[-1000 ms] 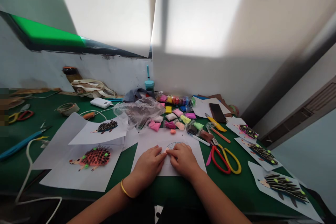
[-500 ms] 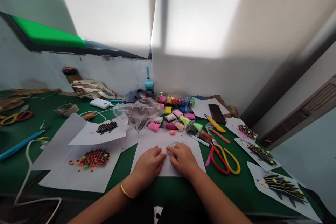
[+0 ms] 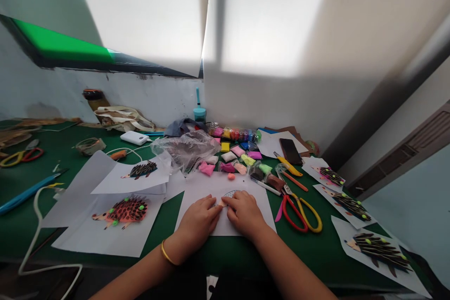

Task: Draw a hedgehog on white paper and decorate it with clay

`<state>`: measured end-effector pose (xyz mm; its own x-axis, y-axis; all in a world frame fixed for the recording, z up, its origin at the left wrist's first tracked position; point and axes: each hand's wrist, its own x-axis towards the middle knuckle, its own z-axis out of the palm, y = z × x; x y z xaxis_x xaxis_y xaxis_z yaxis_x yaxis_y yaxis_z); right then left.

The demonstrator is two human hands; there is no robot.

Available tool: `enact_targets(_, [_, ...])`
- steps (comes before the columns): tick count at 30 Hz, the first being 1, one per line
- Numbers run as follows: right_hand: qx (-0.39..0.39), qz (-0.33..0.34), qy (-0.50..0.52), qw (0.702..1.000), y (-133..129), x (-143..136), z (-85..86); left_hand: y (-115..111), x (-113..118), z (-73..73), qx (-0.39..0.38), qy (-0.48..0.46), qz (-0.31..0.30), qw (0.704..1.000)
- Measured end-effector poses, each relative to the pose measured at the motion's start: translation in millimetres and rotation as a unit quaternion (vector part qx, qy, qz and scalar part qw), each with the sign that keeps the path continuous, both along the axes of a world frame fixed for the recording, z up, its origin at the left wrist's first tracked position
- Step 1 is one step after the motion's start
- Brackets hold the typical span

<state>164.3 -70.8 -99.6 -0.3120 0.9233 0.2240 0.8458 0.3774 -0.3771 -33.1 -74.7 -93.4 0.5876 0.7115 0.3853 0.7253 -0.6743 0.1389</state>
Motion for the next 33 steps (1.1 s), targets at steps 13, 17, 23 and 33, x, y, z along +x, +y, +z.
enact_targets(13, [0.001, -0.003, 0.022, 1.000, 2.1, 1.2, 0.4, 0.4, -0.4, -1.9, 0.003, -0.022, -0.003, 1.000])
enact_targets(17, [0.001, 0.004, 0.025, 1.000, 2.3, 2.3, 0.6, 0.6, -0.4, -2.0, -0.002, -0.020, -0.005, 1.000])
enact_targets(23, [0.016, 0.014, 0.031, 0.999, 1.7, 3.4, 1.0, 0.4, -1.0, -1.9, -0.003, -0.008, 0.002, 1.000])
enact_targets(33, [0.027, 0.029, 0.075, 0.996, -0.2, 7.7, -1.9, 0.4, -1.6, -1.6, -0.016, -0.002, 0.001, 1.000])
